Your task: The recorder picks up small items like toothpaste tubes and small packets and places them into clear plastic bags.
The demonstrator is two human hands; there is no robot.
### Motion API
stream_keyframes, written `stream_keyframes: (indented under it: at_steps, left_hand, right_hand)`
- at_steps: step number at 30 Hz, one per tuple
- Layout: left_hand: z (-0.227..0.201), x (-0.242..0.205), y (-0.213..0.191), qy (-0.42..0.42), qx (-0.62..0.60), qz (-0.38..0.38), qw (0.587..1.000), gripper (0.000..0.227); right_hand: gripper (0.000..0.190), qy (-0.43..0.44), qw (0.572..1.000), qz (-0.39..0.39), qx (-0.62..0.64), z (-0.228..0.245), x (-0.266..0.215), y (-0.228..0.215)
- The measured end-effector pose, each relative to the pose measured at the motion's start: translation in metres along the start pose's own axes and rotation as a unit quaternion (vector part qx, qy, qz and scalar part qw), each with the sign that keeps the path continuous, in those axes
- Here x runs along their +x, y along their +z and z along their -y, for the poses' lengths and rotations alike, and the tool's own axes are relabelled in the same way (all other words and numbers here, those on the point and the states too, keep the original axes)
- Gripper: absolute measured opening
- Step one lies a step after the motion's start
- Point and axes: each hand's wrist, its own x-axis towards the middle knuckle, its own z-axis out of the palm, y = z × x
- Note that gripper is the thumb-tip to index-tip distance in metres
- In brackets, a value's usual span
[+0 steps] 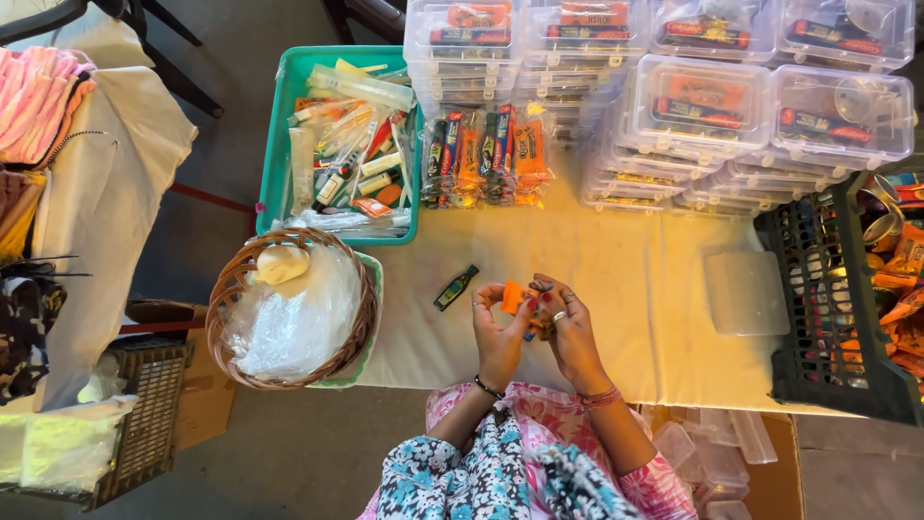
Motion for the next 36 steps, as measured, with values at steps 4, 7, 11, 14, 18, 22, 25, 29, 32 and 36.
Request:
stream_keyframes:
  at_steps: [4, 7, 11, 14, 18, 22, 25, 29, 32, 36]
  left_hand:
    - [-0.01, -0.015, 0.008, 0.02, -0.006, 0.024, 0.999, 0.04]
    - [-0.035, -0.023, 0.013, 0.094, 0.117, 0.038, 0.988, 0.057]
    - [-0.041, -0.028, 0.011, 0.168, 0.221, 0.118, 0.954, 0.055]
    - [-0.047, -0.03, 0.007, 0.189, 0.242, 0.146, 0.94, 0.047]
    - [-0.052, -0.031, 0.005, 0.209, 0.208, 0.18, 0.938, 0.041]
    - [-0.049, -0.031, 0.005, 0.209, 0.194, 0.187, 0.94, 0.038]
    - [-0.041, -0.029, -0.001, 0.226, 0.137, 0.185, 0.946, 0.031]
    - [-0.012, -0.025, -0.005, 0.064, 0.116, 0.225, 0.965, 0.028]
    - [-0.003, -0.021, -0.005, -0.08, 0.106, 0.245, 0.96, 0.032]
    - [0.028, -0.018, -0.012, -0.161, 0.112, 0.288, 0.937, 0.036]
  right_hand:
    - [0.031, -0.004, 1.0, -0.025, 0.015, -0.02, 0.008, -0.021]
    - [0.036, -0.065, 0.997, -0.021, 0.028, -0.026, 0.01, -0.03]
    - [0.019, -0.063, 0.996, -0.022, 0.056, -0.024, 0.007, -0.026]
    - [0.017, -0.08, 0.996, -0.011, 0.037, -0.024, 0.008, -0.025]
    - [0.02, -0.048, 0.996, -0.025, 0.064, -0.026, 0.012, -0.028]
    - [0.026, -0.004, 0.994, -0.055, 0.09, -0.035, 0.022, -0.046]
    - [0.024, 0.007, 0.987, -0.039, 0.153, -0.055, 0.038, -0.077]
    - [0.042, 0.0, 0.984, -0.023, 0.178, 0.015, 0.008, -0.017]
    - [0.039, 0.035, 0.995, 0.003, 0.094, 0.033, -0.005, 0.004]
    - [0.027, -0.02, 0.993, 0.056, -0.106, -0.022, 0.014, -0.041]
